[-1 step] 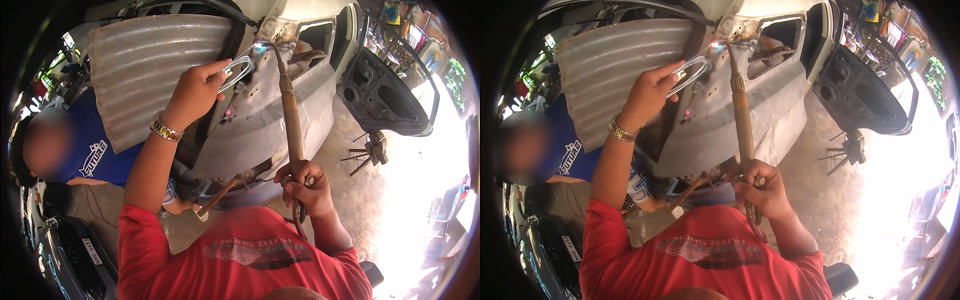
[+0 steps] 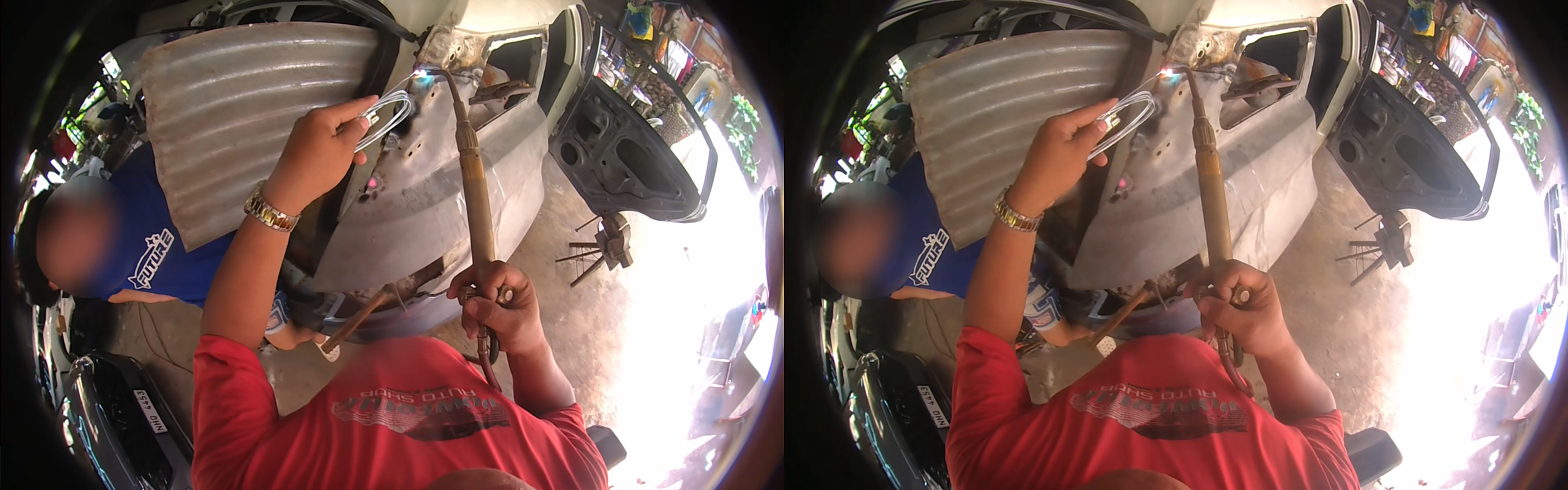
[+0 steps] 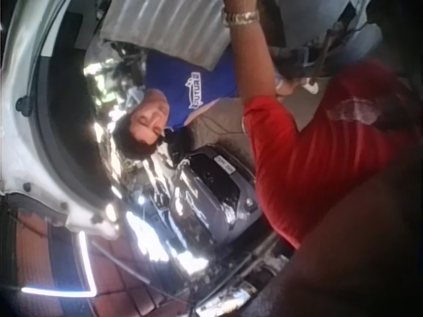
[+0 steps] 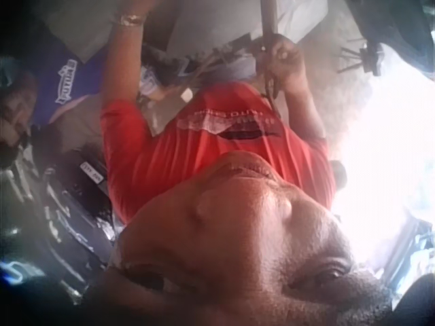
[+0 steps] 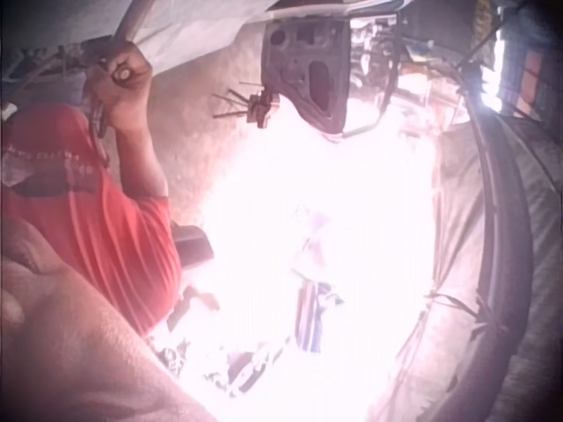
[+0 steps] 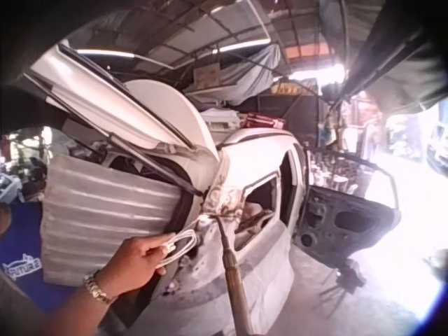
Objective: The person welds a corrugated metal sheet to a car door frame using a welding torch and filler wire. A second person holds the sheet in place while the welder moves along the seam, creating sparks and molten metal. The welder pauses briefly to reposition the sheet and continues welding along the edge.
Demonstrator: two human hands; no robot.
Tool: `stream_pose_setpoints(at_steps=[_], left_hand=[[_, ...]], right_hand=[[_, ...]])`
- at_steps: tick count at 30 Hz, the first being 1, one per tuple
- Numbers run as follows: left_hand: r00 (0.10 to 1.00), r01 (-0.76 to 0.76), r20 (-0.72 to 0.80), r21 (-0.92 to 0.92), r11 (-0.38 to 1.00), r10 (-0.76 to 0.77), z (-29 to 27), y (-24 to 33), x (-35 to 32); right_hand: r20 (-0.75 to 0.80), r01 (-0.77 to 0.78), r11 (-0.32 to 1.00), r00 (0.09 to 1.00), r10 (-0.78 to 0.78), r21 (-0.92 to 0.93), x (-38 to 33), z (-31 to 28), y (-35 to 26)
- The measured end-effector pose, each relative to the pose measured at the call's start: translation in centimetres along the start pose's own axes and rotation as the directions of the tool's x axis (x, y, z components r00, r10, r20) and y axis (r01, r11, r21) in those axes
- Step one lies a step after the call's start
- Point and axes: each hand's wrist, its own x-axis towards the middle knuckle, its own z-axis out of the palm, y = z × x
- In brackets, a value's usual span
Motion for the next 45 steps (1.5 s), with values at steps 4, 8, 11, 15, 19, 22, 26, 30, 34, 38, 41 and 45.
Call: stream_pose_setpoints(at_steps=[4,8,11,15,19,22,26,30,34,38,41,45], left_hand=[[1.0,-0.012,-0.012,-0.017,1.0,0.012,0.2,-0.2,-0.5],[0.999,-0.03,-0.014,-0.037,0.999,0.03,0.8,-1.3,-0.2],[0.999,-0.04,-0.021,-0.025,0.999,0.039,1.0,-1.4,-0.1],[0.998,-0.055,-0.021,-0.011,0.998,0.055,1.1,-1.0,-0.2],[0.999,-0.035,-0.029,-0.006,0.999,0.035,1.3,-1.0,-0.3],[0.999,-0.033,-0.03,0.005,0.999,0.033,1.3,-0.9,-0.3],[0.999,-0.024,-0.037,-0.013,1.0,0.023,1.3,-1.0,-0.3],[0.999,-0.043,-0.034,-0.018,0.999,0.042,1.1,-1.3,-0.3],[0.998,-0.058,-0.034,-0.026,0.998,0.057,1.1,-1.2,-0.3],[0.999,-0.046,-0.029,-0.021,0.999,0.045,1.3,-1.2,-0.3],[0.999,-0.039,-0.031,-0.008,0.999,0.038,1.1,-1.5,-0.2],[0.999,-0.039,-0.031,-0.03,0.999,0.038,1.2,-1.3,-0.2]], right_hand=[[-0.023,-0.039,0.999,0.999,0.039,-0.001,0.0,0.1,-0.1],[-0.008,-0.035,0.999,0.999,0.035,0.012,0.1,0.0,0.0],[-0.002,-0.033,0.999,0.999,0.033,0.034,0.2,0.0,0.0],[-0.016,-0.028,1.0,0.999,0.028,-0.001,0.2,0.0,0.0],[0.011,0.028,1.0,1.0,-0.028,-0.009,0.3,-0.6,0.7],[0.02,0.037,0.999,0.999,-0.037,-0.007,0.3,-0.6,0.7],[0.016,0.038,0.999,0.999,-0.038,-0.009,0.4,-0.4,0.7],[0.011,0.031,1.0,0.999,-0.031,0.002,0.4,-0.2,0.6],[0.026,0.047,0.999,0.999,-0.047,0.014,0.3,-0.3,0.9],[0.015,0.037,0.999,0.999,-0.037,0.01,0.3,-0.2,0.9],[0.012,0.031,0.999,0.999,-0.031,0.007,0.2,0.0,0.7],[0.024,0.05,0.999,0.998,-0.05,0.003,0.2,-0.1,0.9]])
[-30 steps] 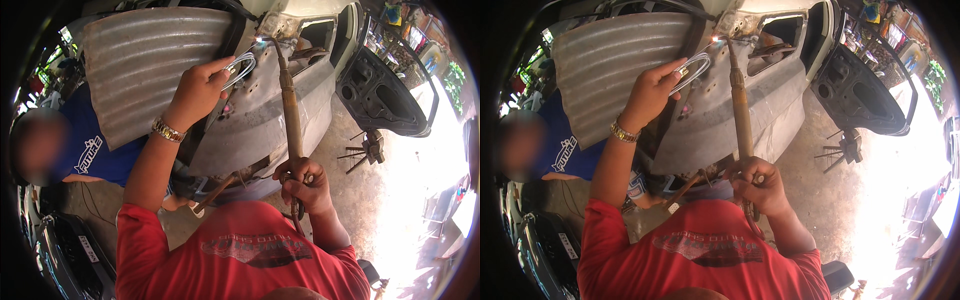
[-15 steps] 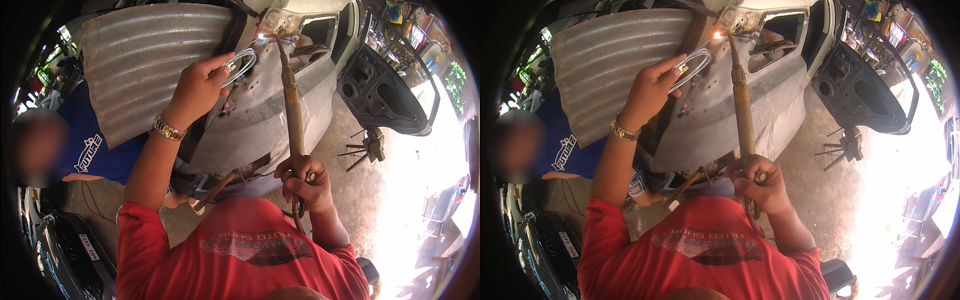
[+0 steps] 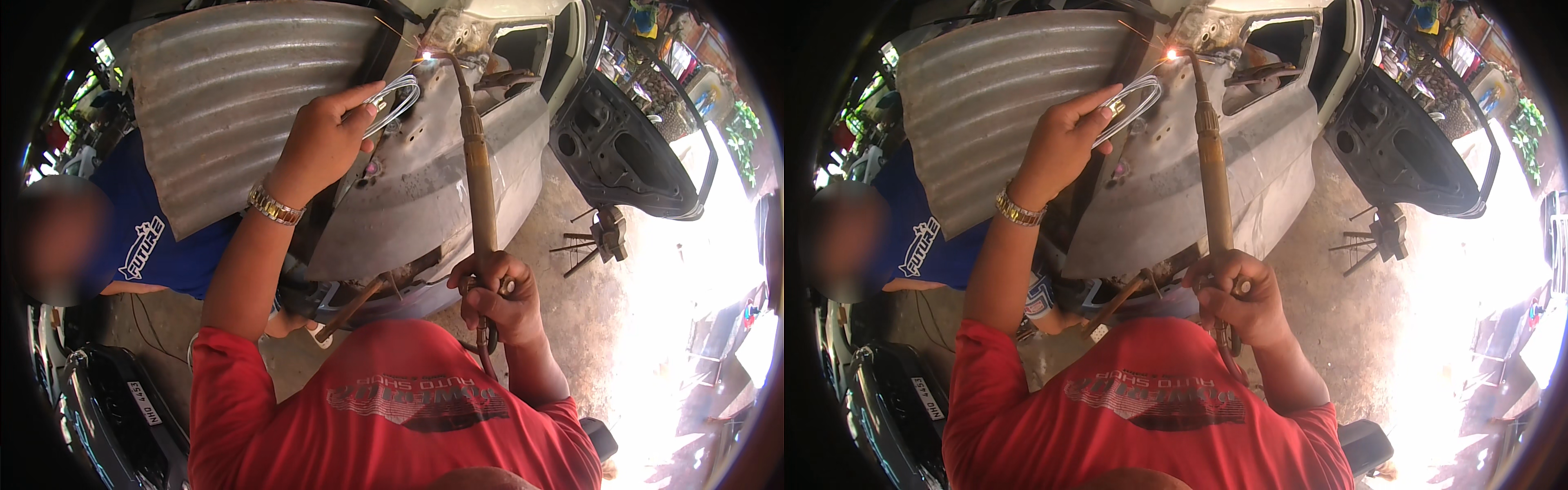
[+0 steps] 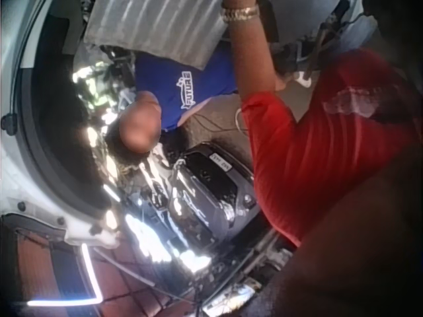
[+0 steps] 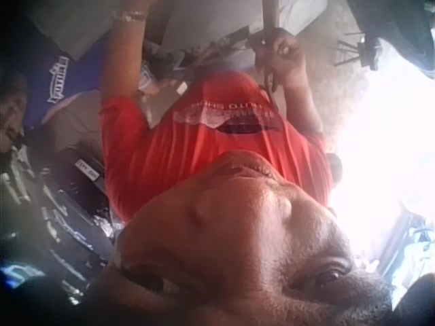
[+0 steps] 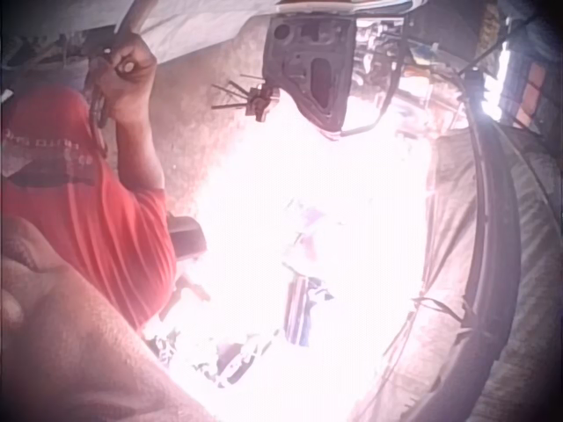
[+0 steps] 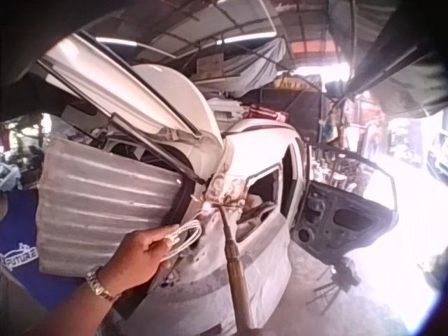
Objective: The person welds a corrugated metal sheet to a car door frame using a welding torch and filler wire. A second person holds the sheet in place while the welder moves along the seam, creating sparks and molten metal. The welder pauses briefly to reposition the sheet and continues welding along the edge.
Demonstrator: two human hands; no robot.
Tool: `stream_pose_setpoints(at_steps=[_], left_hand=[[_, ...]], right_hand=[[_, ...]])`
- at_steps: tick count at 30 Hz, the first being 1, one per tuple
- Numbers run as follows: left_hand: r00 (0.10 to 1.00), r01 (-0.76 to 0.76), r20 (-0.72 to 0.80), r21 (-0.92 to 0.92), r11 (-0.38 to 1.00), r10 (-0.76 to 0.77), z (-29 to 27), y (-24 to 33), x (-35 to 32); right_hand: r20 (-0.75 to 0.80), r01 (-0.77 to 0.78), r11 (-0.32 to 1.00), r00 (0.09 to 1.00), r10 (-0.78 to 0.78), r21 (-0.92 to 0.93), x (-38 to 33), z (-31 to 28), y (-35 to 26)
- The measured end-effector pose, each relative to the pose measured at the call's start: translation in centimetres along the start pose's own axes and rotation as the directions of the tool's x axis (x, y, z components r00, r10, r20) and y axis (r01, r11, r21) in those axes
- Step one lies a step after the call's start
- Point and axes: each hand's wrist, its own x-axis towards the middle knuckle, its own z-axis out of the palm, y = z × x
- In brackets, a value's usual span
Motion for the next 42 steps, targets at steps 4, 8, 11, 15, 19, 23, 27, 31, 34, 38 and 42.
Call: stream_pose_setpoints(at_steps=[4,8,11,15,19,23,27,31,34,38,42], left_hand=[[1.0,0.0,-0.002,0.015,1.0,0.0,-0.01,0.09,-0.05],[1.0,0.001,0.003,0.023,1.0,-0.001,0.02,0.01,0.15],[1.0,0.0,-0.001,0.022,1.0,0.0,0.02,0.08,0.24],[1.0,-0.001,-0.005,0.024,1.0,0.002,0.03,0.12,0.26],[1.0,-0.006,-0.008,0.038,0.999,0.006,0.0,0.11,0.24],[1.0,-0.001,-0.008,0.026,1.0,0.001,0.0,0.18,0.26],[1.0,-0.012,-0.007,0.021,1.0,0.013,0.06,0.22,0.3],[1.0,-0.006,-0.007,0.007,1.0,0.006,0.14,0.13,0.26],[1.0,-0.017,-0.012,0.013,1.0,0.017,0.13,-0.15,0.38],[1.0,-0.001,-0.017,0.075,0.997,0.002,0.14,0.52,0.38],[1.0,-0.015,-0.009,0.028,1.0,0.015,0.13,0.15,0.53]], right_hand=[[0.009,0.023,1.0,1.0,-0.023,-0.021,0.11,-0.09,0.24],[0.001,0.017,1.0,1.0,-0.017,-0.018,0.15,0.17,0.05],[-0.003,0.017,1.0,1.0,-0.017,-0.022,0.18,0.23,-0.01],[-0.002,0.015,0.999,1.0,-0.015,-0.032,0.22,0.14,-0.04],[0.002,0.01,1.0,1.0,-0.01,-0.025,0.26,0.08,0.02],[-0.011,-0.01,1.0,1.0,0.01,-0.017,0.27,0.18,-0.05],[0.009,0.025,1.0,1.0,-0.025,-0.016,0.3,-0.1,0.29],[0.003,0.005,1.0,1.0,-0.005,-0.004,0.23,0.06,0.09],[0.001,-0.004,1.0,1.0,0.004,0.021,0.17,0.17,-0.02],[-0.039,-0.05,0.997,0.998,0.052,0.056,-0.02,0.38,-0.33],[-0.03,-0.047,0.997,0.998,0.049,0.056,-0.03,0.34,-0.2]])
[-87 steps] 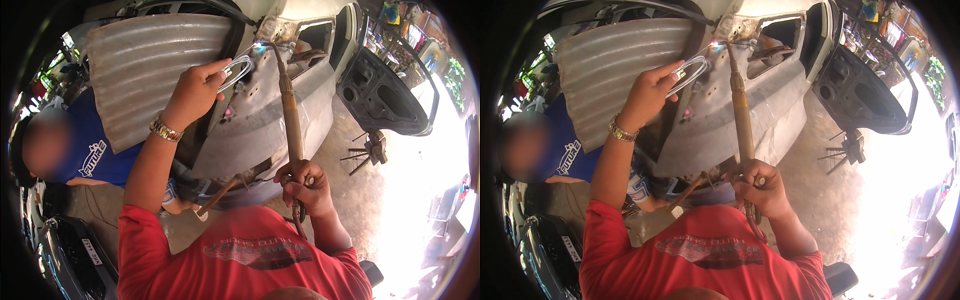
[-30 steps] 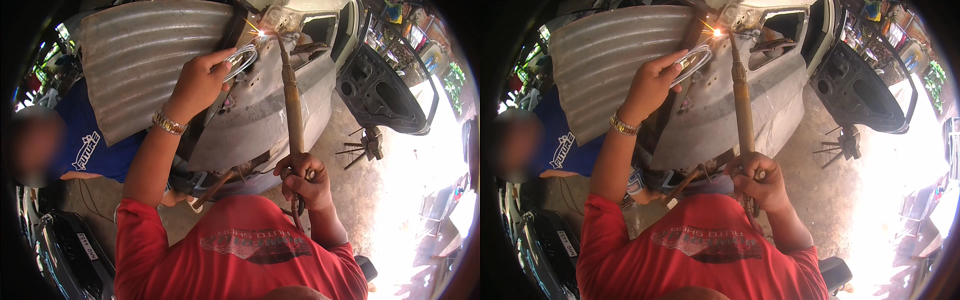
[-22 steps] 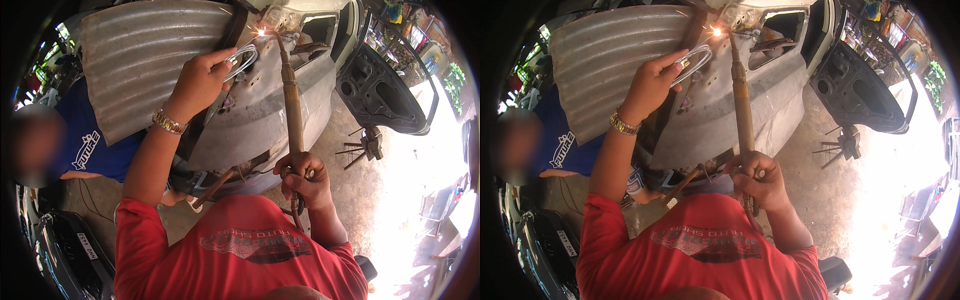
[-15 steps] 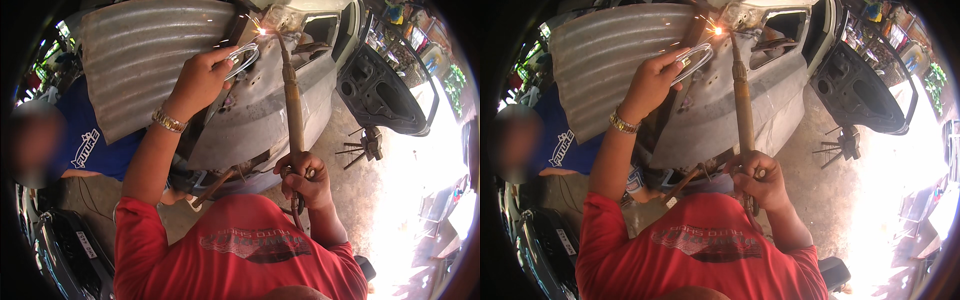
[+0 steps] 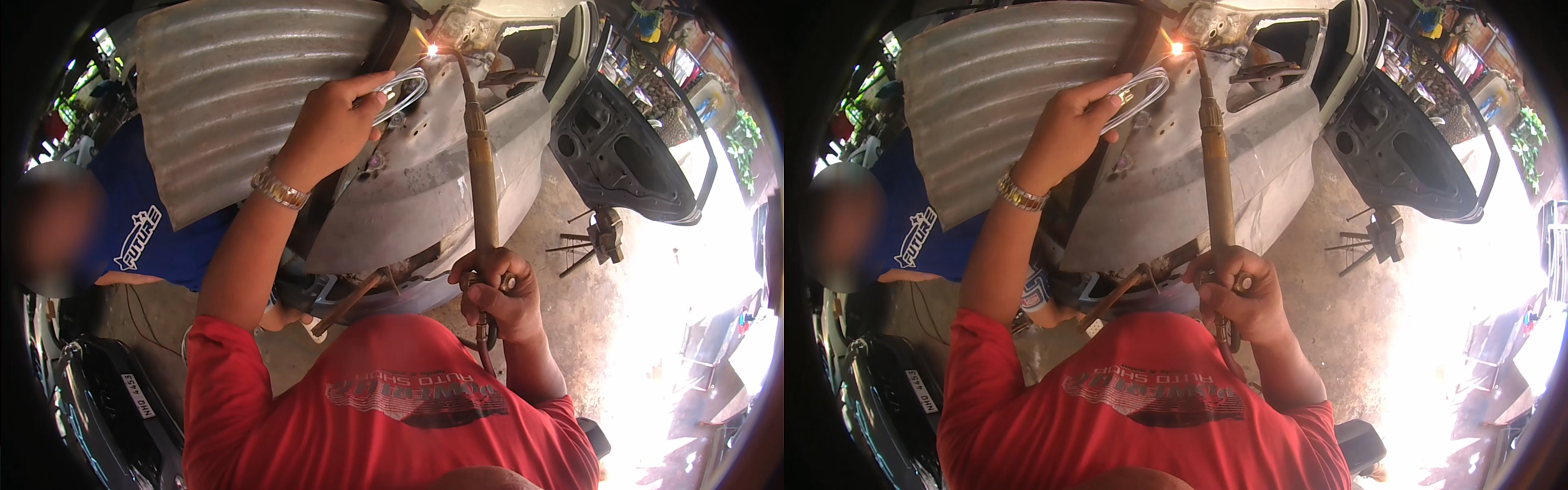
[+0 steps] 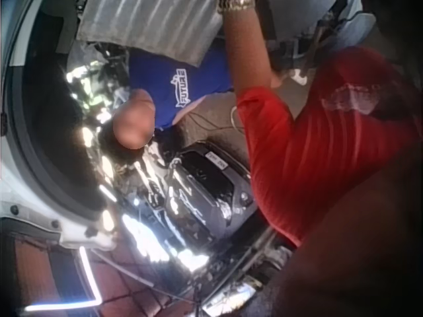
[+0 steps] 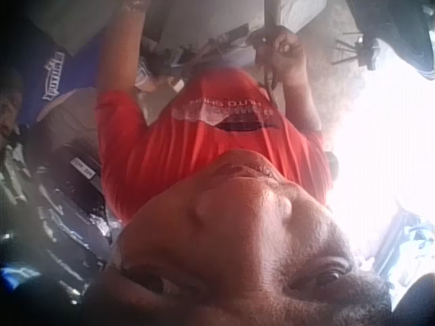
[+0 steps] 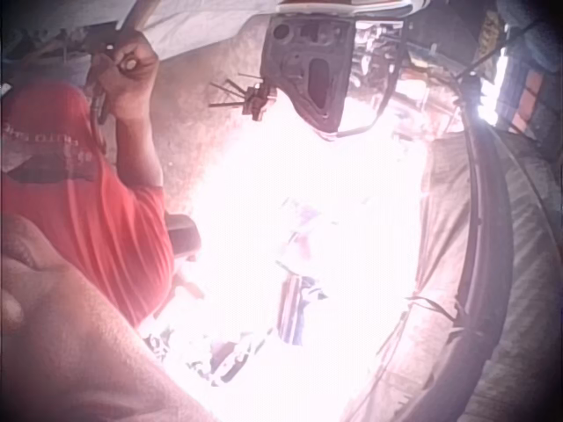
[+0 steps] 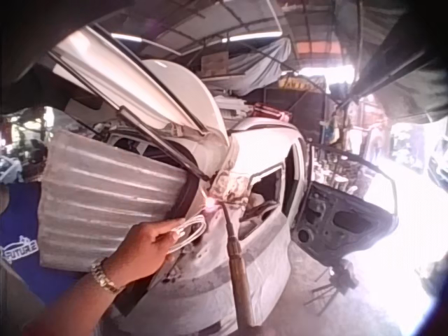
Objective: The person welds a corrugated metal sheet to a car door frame using a welding torch and filler wire. A second person holds the sheet in place while the welder moves along the seam, creating sparks and molten metal. The welder pauses briefly to reposition the sheet and continues welding along the edge.
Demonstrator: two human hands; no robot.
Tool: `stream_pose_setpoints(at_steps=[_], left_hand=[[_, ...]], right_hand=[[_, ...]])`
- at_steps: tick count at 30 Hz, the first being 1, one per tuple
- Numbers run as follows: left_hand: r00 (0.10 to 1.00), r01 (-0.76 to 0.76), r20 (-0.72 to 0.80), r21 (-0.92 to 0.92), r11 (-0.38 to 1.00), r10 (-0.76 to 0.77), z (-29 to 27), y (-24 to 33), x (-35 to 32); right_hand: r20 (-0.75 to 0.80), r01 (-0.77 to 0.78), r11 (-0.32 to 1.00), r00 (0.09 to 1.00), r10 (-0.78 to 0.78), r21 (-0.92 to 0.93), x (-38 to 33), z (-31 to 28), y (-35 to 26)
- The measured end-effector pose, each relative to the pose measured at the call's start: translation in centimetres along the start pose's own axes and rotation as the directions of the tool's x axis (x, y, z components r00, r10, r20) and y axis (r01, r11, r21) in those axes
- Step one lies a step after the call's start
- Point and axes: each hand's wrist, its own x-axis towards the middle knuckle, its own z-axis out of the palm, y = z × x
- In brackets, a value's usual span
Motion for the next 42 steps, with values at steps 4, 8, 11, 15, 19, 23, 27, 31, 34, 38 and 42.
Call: stream_pose_setpoints(at_steps=[4,8,11,15,19,23,27,31,34,38,42], left_hand=[[1.0,0.0,0.005,-0.001,1.0,0.0,0.2,-0.2,0.22],[1.0,0.011,-0.001,0.0,1.0,-0.011,0.18,-0.01,0.22],[1.0,-0.008,0.02,0.006,1.0,0.008,0.07,0.0,0.25],[1.0,-0.015,0.011,0.021,1.0,0.015,0.21,-0.07,0.37],[1.0,-0.005,0.014,0.023,1.0,0.005,0.26,0.02,0.41],[1.0,-0.015,0.014,0.039,0.999,0.014,0.22,-0.14,0.44],[1.0,-0.02,0.013,0.035,0.999,0.019,0.25,-0.11,0.45],[1.0,-0.005,0.015,0.025,1.0,0.005,0.15,0.1,0.39],[1.0,0.001,0.012,0.015,1.0,-0.001,0.22,0.2,0.38],[1.0,-0.012,0.015,0.034,0.999,0.011,0.15,0.18,0.43],[0.999,-0.03,-0.009,0.03,0.999,0.03,0.21,0.06,0.42]], right_hand=[[0.004,0.0,1.0,1.0,0.0,-0.008,-0.05,-0.15,0.02],[0.003,0.002,1.0,1.0,-0.001,-0.016,-0.05,-0.25,-0.06],[0.001,-0.006,1.0,1.0,0.006,-0.016,-0.17,-0.34,-0.04],[0.012,0.003,1.0,1.0,-0.003,-0.02,-0.11,-0.31,0.01],[0.0,-0.007,1.0,1.0,0.007,-0.024,-0.19,-0.06,-0.14],[0.013,0.005,0.999,1.0,-0.005,-0.034,-0.18,-0.1,-0.09],[0.017,0.021,0.999,1.0,-0.02,-0.034,-0.22,-0.03,-0.12],[0.027,0.033,0.999,0.999,-0.033,-0.027,-0.24,-0.15,0.02],[0.013,0.004,1.0,1.0,-0.004,-0.022,-0.34,0.01,-0.16],[0.009,0.0,1.0,1.0,0.0,-0.01,-0.39,0.07,-0.22],[-0.007,-0.022,1.0,1.0,0.022,0.007,-0.32,0.12,-0.42]])
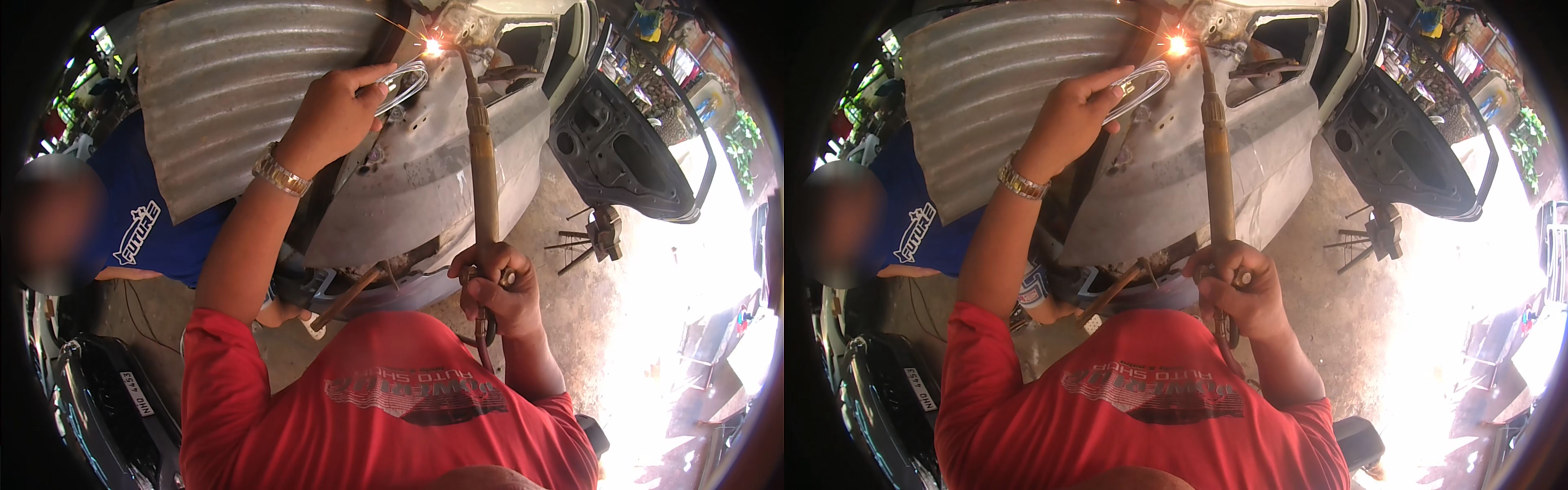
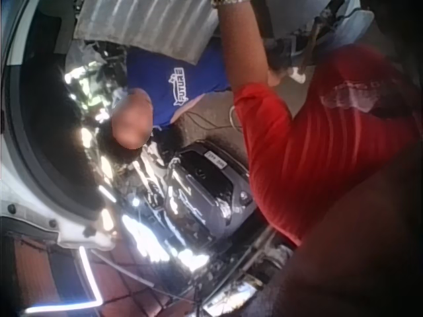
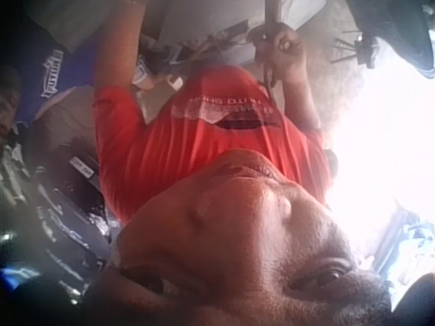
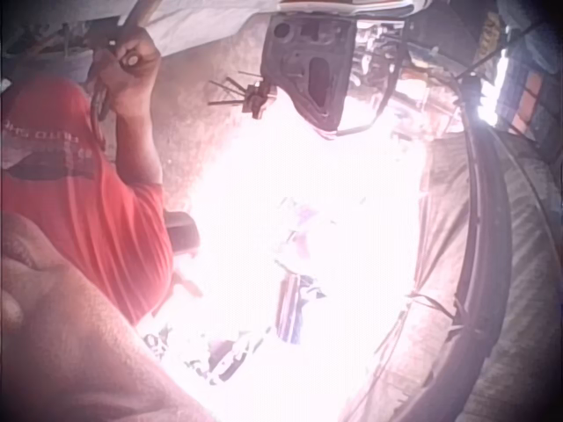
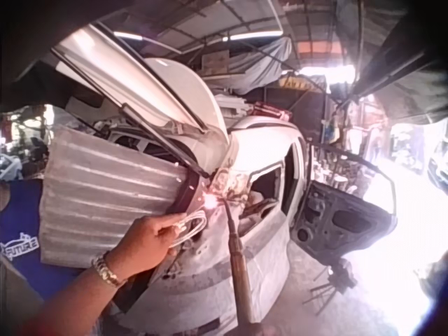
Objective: The person welds a corrugated metal sheet to a car door frame using a welding torch and filler wire. A second person holds the sheet in place while the welder moves along the seam, creating sparks and molten metal. The welder pauses briefly to reposition the sheet and continues welding along the edge.
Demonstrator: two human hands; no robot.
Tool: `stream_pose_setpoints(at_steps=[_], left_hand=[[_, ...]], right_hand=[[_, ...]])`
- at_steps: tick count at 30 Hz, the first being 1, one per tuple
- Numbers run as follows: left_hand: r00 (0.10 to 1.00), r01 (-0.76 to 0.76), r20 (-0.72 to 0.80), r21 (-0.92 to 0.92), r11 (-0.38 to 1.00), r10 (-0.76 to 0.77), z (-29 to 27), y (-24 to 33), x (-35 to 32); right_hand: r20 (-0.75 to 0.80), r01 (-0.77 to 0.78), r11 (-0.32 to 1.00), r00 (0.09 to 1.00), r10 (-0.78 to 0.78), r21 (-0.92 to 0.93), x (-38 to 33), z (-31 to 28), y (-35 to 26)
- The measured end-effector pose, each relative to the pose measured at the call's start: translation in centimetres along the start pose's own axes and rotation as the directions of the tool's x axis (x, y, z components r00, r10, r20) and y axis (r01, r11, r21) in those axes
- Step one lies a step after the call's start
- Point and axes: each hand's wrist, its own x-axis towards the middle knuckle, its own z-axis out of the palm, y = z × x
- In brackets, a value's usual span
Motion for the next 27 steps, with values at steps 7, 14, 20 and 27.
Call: stream_pose_setpoints(at_steps=[7,14,20,27], left_hand=[[1.0,-0.007,0.003,0.003,1.0,0.007,0.24,0.29,0.36],[1.0,-0.001,-0.002,0.001,1.0,0.001,0.29,-0.01,0.49],[1.0,-0.006,-0.001,0.005,1.0,0.006,0.39,0.12,0.65],[0.999,-0.038,0.001,0.028,0.999,0.038,0.3,0.0,0.75]], right_hand=[[0.038,0.079,0.996,0.996,-0.077,-0.052,0.16,-0.36,0.53],[-0.015,0.016,0.998,1.0,-0.017,-0.056,0.08,0.25,-0.15],[-0.022,0.008,0.999,1.0,-0.009,-0.052,0.12,0.22,-0.1],[-0.034,-0.003,0.999,0.999,0.001,-0.053,0.15,0.42,-0.13]])
